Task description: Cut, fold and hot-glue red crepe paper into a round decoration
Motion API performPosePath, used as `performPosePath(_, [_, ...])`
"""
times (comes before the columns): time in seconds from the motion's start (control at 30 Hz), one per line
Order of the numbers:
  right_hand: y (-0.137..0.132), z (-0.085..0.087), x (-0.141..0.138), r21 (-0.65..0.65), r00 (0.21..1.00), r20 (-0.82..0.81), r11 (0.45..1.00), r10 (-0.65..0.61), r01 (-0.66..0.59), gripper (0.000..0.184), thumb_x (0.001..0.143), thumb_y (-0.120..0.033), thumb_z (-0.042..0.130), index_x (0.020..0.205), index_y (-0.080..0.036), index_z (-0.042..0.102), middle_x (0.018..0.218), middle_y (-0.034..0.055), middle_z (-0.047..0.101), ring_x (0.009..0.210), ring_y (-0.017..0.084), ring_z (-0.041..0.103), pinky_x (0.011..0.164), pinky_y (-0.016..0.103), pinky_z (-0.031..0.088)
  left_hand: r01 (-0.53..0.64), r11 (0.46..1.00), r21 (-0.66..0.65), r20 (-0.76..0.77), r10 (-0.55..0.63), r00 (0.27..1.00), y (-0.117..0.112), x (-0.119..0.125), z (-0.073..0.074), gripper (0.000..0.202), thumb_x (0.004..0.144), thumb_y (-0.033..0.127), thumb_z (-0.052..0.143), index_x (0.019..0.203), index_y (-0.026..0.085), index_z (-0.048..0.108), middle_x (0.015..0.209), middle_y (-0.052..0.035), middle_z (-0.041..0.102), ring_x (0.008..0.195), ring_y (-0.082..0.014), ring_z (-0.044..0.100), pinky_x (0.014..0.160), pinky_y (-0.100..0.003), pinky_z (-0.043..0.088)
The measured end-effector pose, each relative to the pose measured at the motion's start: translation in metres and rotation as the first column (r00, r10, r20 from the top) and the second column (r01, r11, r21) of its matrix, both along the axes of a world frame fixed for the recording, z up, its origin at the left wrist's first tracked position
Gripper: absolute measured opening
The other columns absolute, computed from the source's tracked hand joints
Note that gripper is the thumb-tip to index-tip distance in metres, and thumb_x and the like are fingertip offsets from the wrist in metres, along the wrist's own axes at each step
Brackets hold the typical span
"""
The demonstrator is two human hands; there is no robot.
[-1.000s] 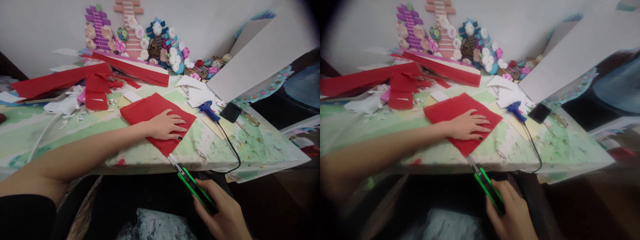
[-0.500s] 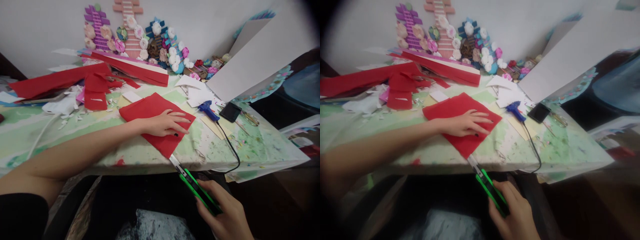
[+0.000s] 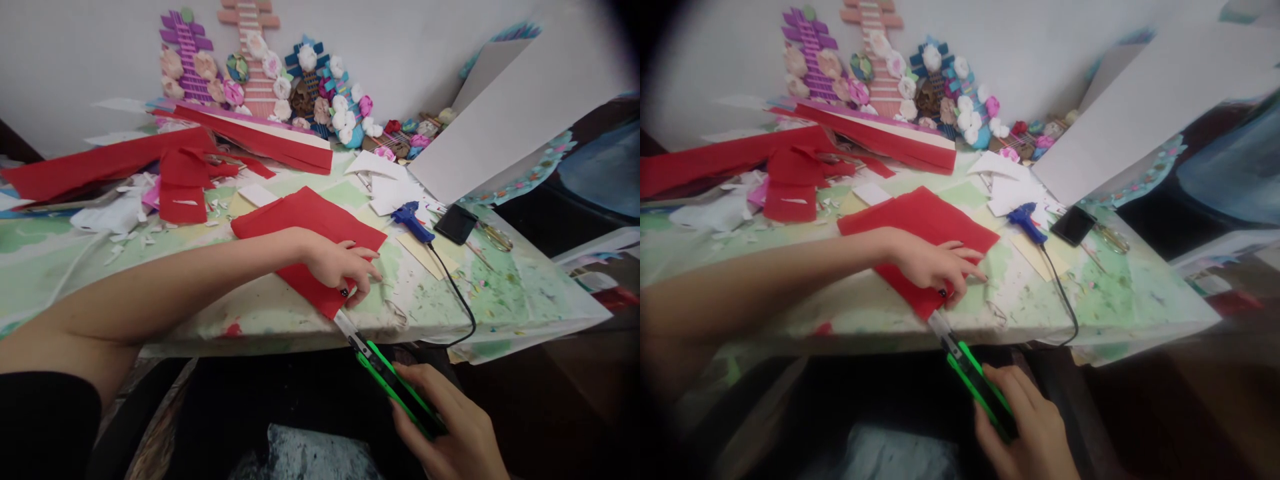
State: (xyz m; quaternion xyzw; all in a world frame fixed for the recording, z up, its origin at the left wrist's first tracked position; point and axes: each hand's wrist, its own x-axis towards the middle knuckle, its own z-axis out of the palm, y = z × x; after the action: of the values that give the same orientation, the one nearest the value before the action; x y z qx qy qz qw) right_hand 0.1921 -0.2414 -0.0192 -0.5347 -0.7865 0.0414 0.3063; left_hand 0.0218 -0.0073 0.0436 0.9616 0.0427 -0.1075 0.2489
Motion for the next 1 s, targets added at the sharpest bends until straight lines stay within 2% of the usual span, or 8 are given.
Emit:
performPosePath(0.13, [-0.001,-0.001,-0.001,-0.016,1.0,-0.001,1.0,0.008,-0.008,0.021,0.082,-0.016,0.054,0.103,-0.016,0.057,0.08,0.005,0.068,0.067,0.012,0.068,0.058,0.016,0.054,0.032,0.999,0.013,0.033,-0.033,0.999,-0.001,-0.002,0.002,0.03,0.062,0.007,0.052,0.071,0.03,0.07,0.132,0.0078,0.055,0.139,-0.0245,0.026,0.114,-0.049,0.013])
performPosePath(0.27, [-0.002,-0.002,-0.003,-0.029,1.0,-0.013,1.0,0.012,-0.013,0.02,0.082,-0.016,0.052,0.102,-0.016,0.057,0.079,0.0042,0.067,0.066,0.011,0.067,0.057,0.015,0.053,0.069,0.994,0.085,0.017,-0.071,0.997,-0.001,0.0,0.003,0.035,0.063,0.012,0.05,0.084,0.031,0.07,0.109,-0.0011,0.064,0.117,-0.0242,0.042,0.106,-0.04,0.027])
performPosePath(0.4, [-0.002,-0.003,-0.004,-0.032,0.999,-0.017,0.999,0.027,-0.027,0.02,0.082,-0.015,0.052,0.101,-0.015,0.058,0.078,0.0049,0.067,0.067,0.011,0.067,0.058,0.015,0.054,0.101,0.986,0.136,-0.037,-0.097,0.995,0.0,0.007,0.005,0.03,0.061,0.01,0.054,0.078,0.03,0.069,0.093,-0.002,0.063,0.103,-0.0238,0.045,0.097,-0.039,0.033])
performPosePath(0.53, [-0.001,-0.003,-0.003,-0.037,1.0,-0.021,0.999,0.022,-0.022,0.021,0.082,-0.015,0.053,0.102,-0.016,0.058,0.08,0.0049,0.067,0.068,0.012,0.068,0.059,0.016,0.054,0.132,0.976,0.175,-0.15,-0.106,0.983,-0.003,0.016,0.008,0.027,0.058,0.005,0.056,0.069,0.027,0.067,0.088,-0.0026,0.064,0.098,-0.0245,0.045,0.096,-0.045,0.034])
performPosePath(0.63, [-0.001,-0.002,-0.004,-0.043,1.0,-0.02,0.999,0.016,-0.016,0.02,0.082,-0.015,0.052,0.101,-0.016,0.058,0.08,0.0047,0.068,0.068,0.012,0.068,0.059,0.016,0.054,0.138,0.972,0.189,-0.184,-0.102,0.977,-0.007,0.021,0.009,0.024,0.056,0.004,0.057,0.064,0.025,0.065,0.086,-0.003,0.064,0.098,-0.0252,0.045,0.1,-0.051,0.032])
performPosePath(0.8, [-0.001,-0.001,-0.005,-0.041,1.0,-0.026,0.999,0.014,-0.015,0.02,0.082,-0.014,0.051,0.101,-0.017,0.058,0.079,0.0046,0.068,0.067,0.012,0.068,0.058,0.016,0.054,0.108,0.99,0.094,-0.138,-0.095,0.986,-0.01,0.023,0.008,0.024,0.054,0.0,0.054,0.053,0.023,0.059,0.072,0.0001,0.062,0.094,-0.0243,0.047,0.106,-0.061,0.016])
performPosePath(0.9, [-0.002,-0.002,-0.006,-0.037,0.999,-0.033,0.999,0.008,-0.009,0.021,0.082,-0.015,0.051,0.102,-0.016,0.058,0.08,0.0047,0.069,0.067,0.012,0.068,0.058,0.015,0.054,0.085,0.994,0.069,-0.145,-0.074,0.987,-0.01,0.022,0.011,0.024,0.054,0.001,0.052,0.054,0.024,0.059,0.067,0.0005,0.059,0.094,-0.0241,0.048,0.108,-0.06,0.01])
performPosePath(1.0, [-0.001,-0.004,-0.007,-0.017,1.0,-0.023,1.0,-0.002,0.002,0.022,0.082,-0.015,0.052,0.103,-0.016,0.057,0.081,0.0048,0.069,0.068,0.012,0.068,0.059,0.016,0.054,0.081,0.993,0.091,-0.161,-0.065,0.985,-0.008,0.021,0.013,0.023,0.055,0.004,0.051,0.058,0.024,0.061,0.074,0.0003,0.062,0.095,-0.0229,0.05,0.11,-0.056,0.011])
